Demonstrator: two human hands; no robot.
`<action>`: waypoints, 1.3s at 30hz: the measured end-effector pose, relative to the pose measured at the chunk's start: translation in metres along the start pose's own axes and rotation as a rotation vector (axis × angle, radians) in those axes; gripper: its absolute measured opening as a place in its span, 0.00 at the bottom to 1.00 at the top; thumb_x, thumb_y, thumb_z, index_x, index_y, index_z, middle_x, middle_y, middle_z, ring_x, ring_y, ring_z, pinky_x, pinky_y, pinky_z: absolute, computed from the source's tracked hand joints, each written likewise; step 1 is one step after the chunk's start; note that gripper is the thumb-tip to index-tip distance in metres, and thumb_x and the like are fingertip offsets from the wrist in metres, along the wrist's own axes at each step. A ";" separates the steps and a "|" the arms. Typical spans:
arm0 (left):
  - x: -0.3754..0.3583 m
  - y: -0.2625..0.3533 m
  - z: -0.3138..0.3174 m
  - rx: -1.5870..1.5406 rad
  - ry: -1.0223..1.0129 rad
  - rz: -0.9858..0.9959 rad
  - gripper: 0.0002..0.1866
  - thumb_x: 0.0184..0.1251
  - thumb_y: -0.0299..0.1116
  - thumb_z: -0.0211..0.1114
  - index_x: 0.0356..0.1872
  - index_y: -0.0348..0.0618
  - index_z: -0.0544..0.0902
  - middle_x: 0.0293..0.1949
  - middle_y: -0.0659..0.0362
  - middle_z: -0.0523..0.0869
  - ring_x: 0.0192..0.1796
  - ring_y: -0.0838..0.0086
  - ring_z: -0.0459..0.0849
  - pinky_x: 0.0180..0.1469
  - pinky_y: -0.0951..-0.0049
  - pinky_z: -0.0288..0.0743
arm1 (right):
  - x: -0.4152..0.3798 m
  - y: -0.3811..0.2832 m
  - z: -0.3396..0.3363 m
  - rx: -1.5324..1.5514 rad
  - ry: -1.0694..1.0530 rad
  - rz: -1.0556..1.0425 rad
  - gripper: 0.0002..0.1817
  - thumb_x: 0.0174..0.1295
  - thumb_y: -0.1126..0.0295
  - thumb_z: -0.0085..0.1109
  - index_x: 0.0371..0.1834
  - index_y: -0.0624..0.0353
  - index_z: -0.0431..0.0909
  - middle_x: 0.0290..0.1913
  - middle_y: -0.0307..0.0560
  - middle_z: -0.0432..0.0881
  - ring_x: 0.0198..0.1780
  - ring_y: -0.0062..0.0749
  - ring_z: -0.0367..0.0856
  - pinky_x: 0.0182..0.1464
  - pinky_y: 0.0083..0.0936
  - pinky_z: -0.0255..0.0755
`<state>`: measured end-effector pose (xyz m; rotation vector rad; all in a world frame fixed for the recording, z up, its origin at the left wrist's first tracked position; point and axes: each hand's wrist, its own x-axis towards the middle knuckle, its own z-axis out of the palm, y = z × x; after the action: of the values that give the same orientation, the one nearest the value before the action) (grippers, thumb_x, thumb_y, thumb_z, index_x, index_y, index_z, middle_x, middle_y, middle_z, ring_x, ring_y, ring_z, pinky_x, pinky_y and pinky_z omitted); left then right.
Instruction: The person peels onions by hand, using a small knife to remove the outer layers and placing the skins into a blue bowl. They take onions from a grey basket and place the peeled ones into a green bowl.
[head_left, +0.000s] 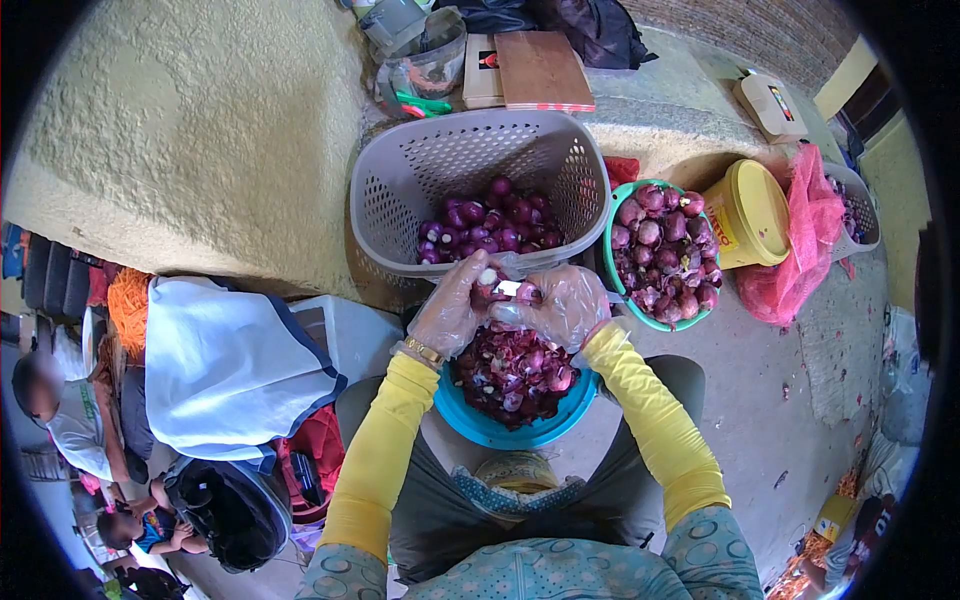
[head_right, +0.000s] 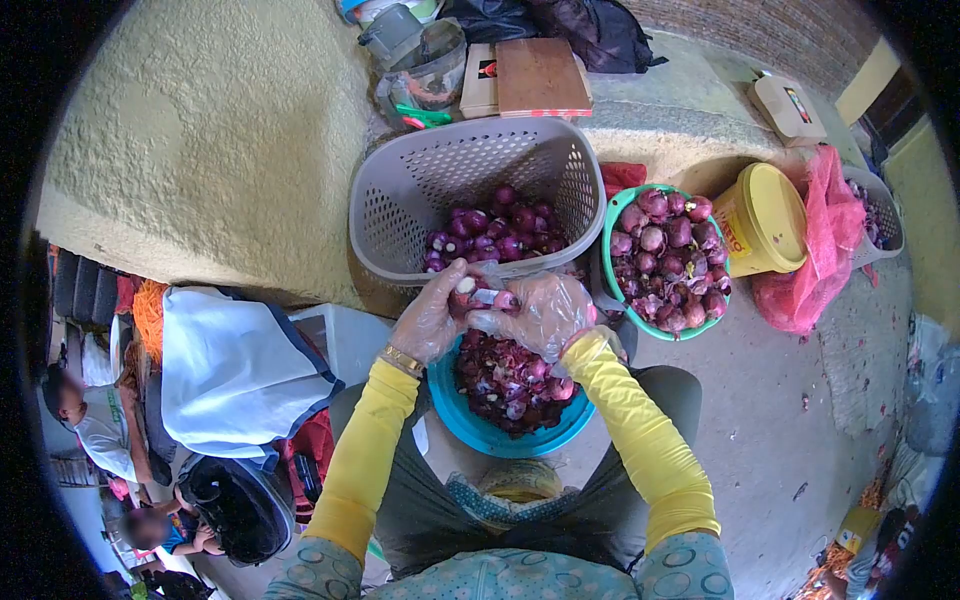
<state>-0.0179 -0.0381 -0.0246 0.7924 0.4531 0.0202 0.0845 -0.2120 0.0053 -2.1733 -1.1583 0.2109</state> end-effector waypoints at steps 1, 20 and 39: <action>-0.003 0.001 0.003 0.000 0.000 -0.001 0.21 0.82 0.50 0.59 0.57 0.41 0.83 0.43 0.62 0.86 0.45 0.75 0.86 0.46 0.70 0.83 | 0.000 -0.002 -0.002 0.000 0.000 0.001 0.31 0.54 0.33 0.71 0.25 0.55 0.86 0.22 0.55 0.83 0.28 0.55 0.84 0.34 0.48 0.76; 0.002 0.002 -0.007 -0.229 0.079 -0.047 0.19 0.82 0.44 0.60 0.57 0.38 0.78 0.53 0.48 0.83 0.57 0.56 0.85 0.63 0.49 0.84 | 0.001 -0.006 -0.009 -0.110 -0.336 -0.154 0.36 0.61 0.27 0.57 0.29 0.54 0.88 0.25 0.55 0.86 0.31 0.53 0.87 0.38 0.49 0.79; 0.004 -0.005 -0.011 -0.069 -0.050 0.025 0.19 0.83 0.46 0.58 0.57 0.40 0.82 0.50 0.58 0.85 0.49 0.70 0.86 0.56 0.62 0.84 | 0.001 -0.003 -0.008 -0.026 -0.040 0.065 0.35 0.45 0.28 0.73 0.32 0.52 0.88 0.27 0.54 0.86 0.32 0.51 0.88 0.39 0.46 0.80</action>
<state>-0.0194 -0.0336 -0.0361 0.7294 0.3932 0.0386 0.0869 -0.2140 0.0134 -2.2406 -1.1195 0.2697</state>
